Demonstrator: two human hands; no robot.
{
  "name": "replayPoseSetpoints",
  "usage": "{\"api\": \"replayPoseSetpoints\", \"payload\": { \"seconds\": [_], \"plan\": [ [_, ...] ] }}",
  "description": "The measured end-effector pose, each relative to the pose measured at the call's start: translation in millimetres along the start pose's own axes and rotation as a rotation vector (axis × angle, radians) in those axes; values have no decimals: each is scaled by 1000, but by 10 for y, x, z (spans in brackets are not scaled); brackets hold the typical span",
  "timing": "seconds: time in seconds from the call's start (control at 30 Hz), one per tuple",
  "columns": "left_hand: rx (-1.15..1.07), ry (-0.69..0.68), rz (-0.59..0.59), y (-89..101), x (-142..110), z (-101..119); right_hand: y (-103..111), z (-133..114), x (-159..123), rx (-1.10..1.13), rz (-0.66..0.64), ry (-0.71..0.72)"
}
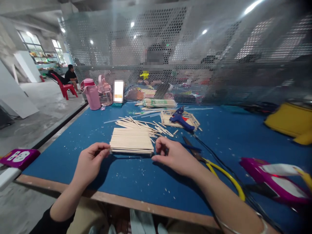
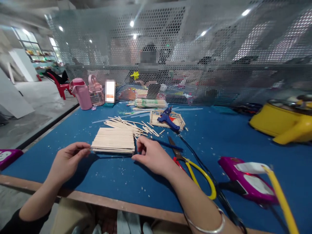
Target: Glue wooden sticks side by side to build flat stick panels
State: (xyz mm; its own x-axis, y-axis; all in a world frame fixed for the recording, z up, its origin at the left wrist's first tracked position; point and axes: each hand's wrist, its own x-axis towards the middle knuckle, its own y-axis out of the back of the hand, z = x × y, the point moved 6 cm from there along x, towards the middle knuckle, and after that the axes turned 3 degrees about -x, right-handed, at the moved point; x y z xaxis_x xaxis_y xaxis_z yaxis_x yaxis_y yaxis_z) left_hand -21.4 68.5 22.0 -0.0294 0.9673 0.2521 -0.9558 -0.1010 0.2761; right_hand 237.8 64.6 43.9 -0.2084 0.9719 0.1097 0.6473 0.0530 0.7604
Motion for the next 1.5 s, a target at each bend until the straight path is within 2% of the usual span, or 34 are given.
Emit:
{"api": "replayPoseSetpoints", "payload": {
  "seconds": [0.13, 0.3, 0.5, 0.63, 0.9, 1.07, 1.2, 1.5],
  "plan": [
    [-4, 50, -1, 33, -20, -43, -85, 22, 18, 145, -18, -15],
    [78, 65, 122, 51, -41, 1, -150, 0, 20, 180, -42, -28],
    [220, -90, 116, -41, -75, 112, -160, 3, 16, 311, -49, -45],
    [236, -110, 87, -23, -63, 112, -139, 16, 20, 382, -15, -40],
    [298, -299, 67, -5, 2, 284, -94, 15, 13, 284, -14, -73],
    [255, -240, 12, -30, 17, 193, -119, -4, 5, 320, -68, -96],
    [226, -162, 25, -12, 29, 117, -98, 5, 11, 281, -32, -88],
    [227, -153, 39, -29, 43, 72, -93, 45, 28, 254, -30, -106]
  ]
}}
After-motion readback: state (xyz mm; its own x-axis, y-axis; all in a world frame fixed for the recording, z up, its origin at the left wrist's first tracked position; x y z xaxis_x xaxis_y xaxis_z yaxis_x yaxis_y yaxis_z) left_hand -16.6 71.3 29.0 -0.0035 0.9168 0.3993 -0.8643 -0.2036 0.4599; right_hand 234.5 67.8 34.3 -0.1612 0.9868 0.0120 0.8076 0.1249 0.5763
